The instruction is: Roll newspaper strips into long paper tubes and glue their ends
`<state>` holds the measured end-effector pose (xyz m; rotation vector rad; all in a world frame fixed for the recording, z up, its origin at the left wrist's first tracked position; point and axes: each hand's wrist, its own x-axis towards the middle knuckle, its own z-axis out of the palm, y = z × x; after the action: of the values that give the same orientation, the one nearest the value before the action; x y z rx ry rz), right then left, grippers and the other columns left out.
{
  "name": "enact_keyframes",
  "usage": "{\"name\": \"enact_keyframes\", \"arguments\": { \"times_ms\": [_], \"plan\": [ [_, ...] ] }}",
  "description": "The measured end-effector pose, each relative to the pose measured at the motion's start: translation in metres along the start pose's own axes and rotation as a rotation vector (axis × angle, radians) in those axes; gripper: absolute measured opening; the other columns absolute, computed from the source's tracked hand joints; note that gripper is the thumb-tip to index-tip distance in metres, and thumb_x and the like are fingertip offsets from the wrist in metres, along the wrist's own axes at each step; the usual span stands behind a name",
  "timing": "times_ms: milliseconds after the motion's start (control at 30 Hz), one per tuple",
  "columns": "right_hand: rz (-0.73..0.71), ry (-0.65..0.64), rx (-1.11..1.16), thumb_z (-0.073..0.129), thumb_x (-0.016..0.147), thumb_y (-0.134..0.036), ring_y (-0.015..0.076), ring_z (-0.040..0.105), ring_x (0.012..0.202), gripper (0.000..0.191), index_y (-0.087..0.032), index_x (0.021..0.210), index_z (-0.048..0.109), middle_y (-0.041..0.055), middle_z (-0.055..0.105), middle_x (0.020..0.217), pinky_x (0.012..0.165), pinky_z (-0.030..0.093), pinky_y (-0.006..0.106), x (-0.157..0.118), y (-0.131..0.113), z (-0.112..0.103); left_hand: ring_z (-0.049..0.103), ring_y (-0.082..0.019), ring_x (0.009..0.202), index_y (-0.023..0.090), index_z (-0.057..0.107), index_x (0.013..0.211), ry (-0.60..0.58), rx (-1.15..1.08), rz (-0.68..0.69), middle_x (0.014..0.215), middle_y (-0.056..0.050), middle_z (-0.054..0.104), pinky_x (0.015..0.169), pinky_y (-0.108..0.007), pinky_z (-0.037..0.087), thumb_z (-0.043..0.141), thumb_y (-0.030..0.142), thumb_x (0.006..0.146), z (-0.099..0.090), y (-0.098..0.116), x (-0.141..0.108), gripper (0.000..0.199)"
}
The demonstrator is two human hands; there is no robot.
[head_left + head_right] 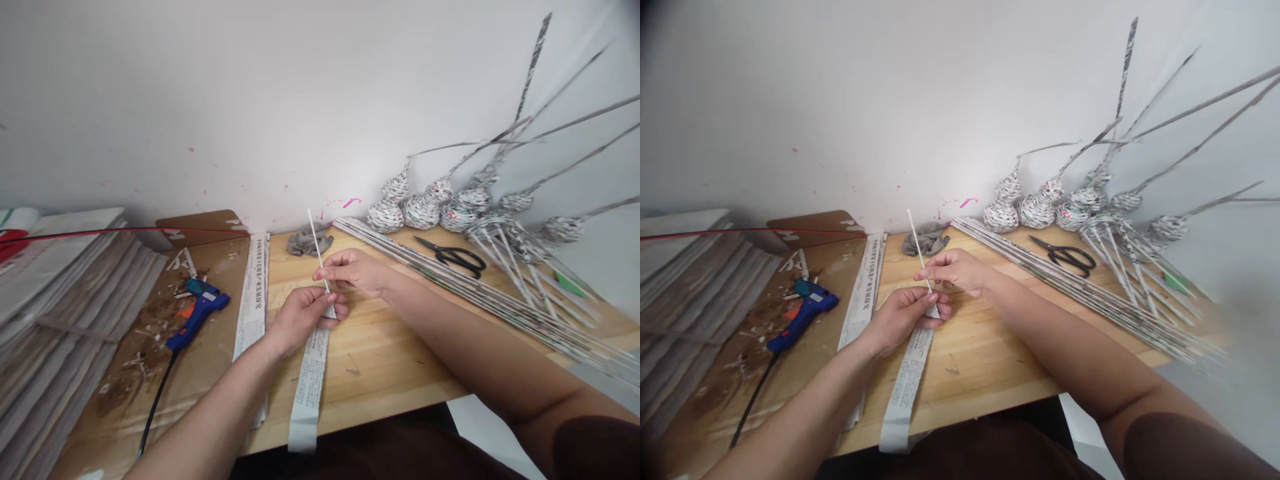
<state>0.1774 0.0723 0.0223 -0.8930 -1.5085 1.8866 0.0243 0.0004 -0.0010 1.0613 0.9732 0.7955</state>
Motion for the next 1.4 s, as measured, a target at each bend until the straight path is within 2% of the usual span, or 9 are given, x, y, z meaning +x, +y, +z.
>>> {"name": "enact_keyframes", "arguments": {
  "times_ms": [133, 300, 433, 633, 833, 967, 1033, 1200, 1400],
  "plan": [
    [-0.061, 0.173, 0.022, 0.084, 0.055, -0.036, 0.0025, 0.032, 0.042, 0.036, -0.013, 0.061, 0.057, -0.0080, 0.043, 0.049, 0.040, 0.020, 0.019, 0.000, -0.001, 0.001, 0.066, -0.018, 0.082, 0.010, 0.069, 0.095, -0.007, -0.011, 0.004, 0.088, -0.011, 0.071, 0.076, -0.033, 0.054, 0.064, 0.039, 0.081, 0.000, 0.000, 0.000, 0.033],
    [-0.005, 0.006, -0.036, 0.080, 0.062, -0.038, 0.0039, 0.036, 0.044, 0.032, -0.012, 0.070, 0.064, -0.0053, 0.050, 0.051, 0.042, 0.023, 0.019, 0.000, 0.000, 0.001, 0.066, -0.018, 0.080, 0.010, 0.069, 0.094, 0.006, -0.012, 0.002, 0.085, -0.011, 0.070, 0.074, -0.032, 0.054, 0.064, 0.039, 0.081, 0.001, 0.000, 0.000, 0.032],
    [-0.059, 0.122, 0.015, 0.082, 0.060, -0.035, 0.0033, 0.035, 0.042, 0.032, -0.013, 0.062, 0.059, -0.0071, 0.046, 0.047, 0.041, 0.023, 0.019, 0.001, 0.003, 0.001, 0.065, -0.016, 0.078, 0.011, 0.068, 0.094, -0.003, -0.007, -0.009, 0.085, -0.010, 0.071, 0.074, -0.031, 0.054, 0.063, 0.038, 0.082, 0.001, 0.001, 0.000, 0.030],
    [0.017, -0.069, 0.038, 0.076, 0.068, -0.038, 0.0046, 0.043, 0.045, 0.033, -0.009, 0.084, 0.070, -0.0018, 0.057, 0.055, 0.041, 0.028, 0.018, 0.000, 0.002, -0.003, 0.066, -0.017, 0.078, 0.009, 0.068, 0.093, -0.003, -0.017, -0.010, 0.084, -0.011, 0.070, 0.073, -0.032, 0.054, 0.064, 0.039, 0.081, 0.001, 0.002, 0.000, 0.032],
    [0.013, 0.016, 0.094, 0.081, 0.064, -0.034, 0.0018, 0.034, 0.036, 0.030, -0.009, 0.068, 0.065, -0.0042, 0.052, 0.046, 0.035, 0.019, 0.017, 0.002, 0.004, -0.003, 0.065, -0.019, 0.082, 0.010, 0.068, 0.095, -0.036, -0.024, 0.007, 0.086, -0.011, 0.070, 0.076, -0.034, 0.053, 0.062, 0.040, 0.082, 0.000, 0.002, 0.000, 0.034],
    [0.019, -0.136, 0.058, 0.076, 0.071, -0.034, 0.0027, 0.041, 0.040, 0.029, -0.008, 0.082, 0.070, -0.0007, 0.059, 0.054, 0.037, 0.024, 0.016, 0.000, 0.002, -0.009, 0.066, -0.019, 0.081, 0.010, 0.068, 0.096, -0.070, -0.021, 0.010, 0.087, -0.011, 0.070, 0.078, -0.035, 0.053, 0.061, 0.040, 0.084, 0.000, 0.002, -0.001, 0.033],
    [0.013, -0.166, 0.081, 0.077, 0.070, -0.033, 0.0023, 0.041, 0.040, 0.027, -0.009, 0.079, 0.069, -0.0009, 0.059, 0.056, 0.037, 0.024, 0.015, 0.000, 0.003, -0.011, 0.066, -0.019, 0.084, 0.011, 0.068, 0.098, -0.096, -0.029, 0.014, 0.090, -0.012, 0.070, 0.079, -0.036, 0.053, 0.060, 0.040, 0.084, -0.001, 0.001, -0.002, 0.034],
    [0.007, -0.157, 0.128, 0.078, 0.068, -0.033, 0.0025, 0.042, 0.041, 0.026, -0.010, 0.071, 0.065, -0.0014, 0.058, 0.055, 0.036, 0.022, 0.014, 0.002, 0.008, -0.013, 0.066, -0.021, 0.086, 0.010, 0.067, 0.099, -0.140, -0.047, 0.013, 0.092, -0.014, 0.070, 0.080, -0.036, 0.053, 0.060, 0.040, 0.085, 0.000, 0.001, -0.003, 0.034],
    [-0.008, -0.088, 0.116, 0.081, 0.063, -0.030, 0.0032, 0.043, 0.042, 0.029, -0.011, 0.064, 0.059, -0.0030, 0.056, 0.052, 0.038, 0.026, 0.015, 0.003, 0.008, -0.010, 0.066, -0.020, 0.086, 0.010, 0.067, 0.099, -0.125, -0.020, 0.000, 0.091, -0.013, 0.070, 0.079, -0.035, 0.053, 0.061, 0.040, 0.084, 0.002, 0.003, -0.004, 0.034]
  ]
}}
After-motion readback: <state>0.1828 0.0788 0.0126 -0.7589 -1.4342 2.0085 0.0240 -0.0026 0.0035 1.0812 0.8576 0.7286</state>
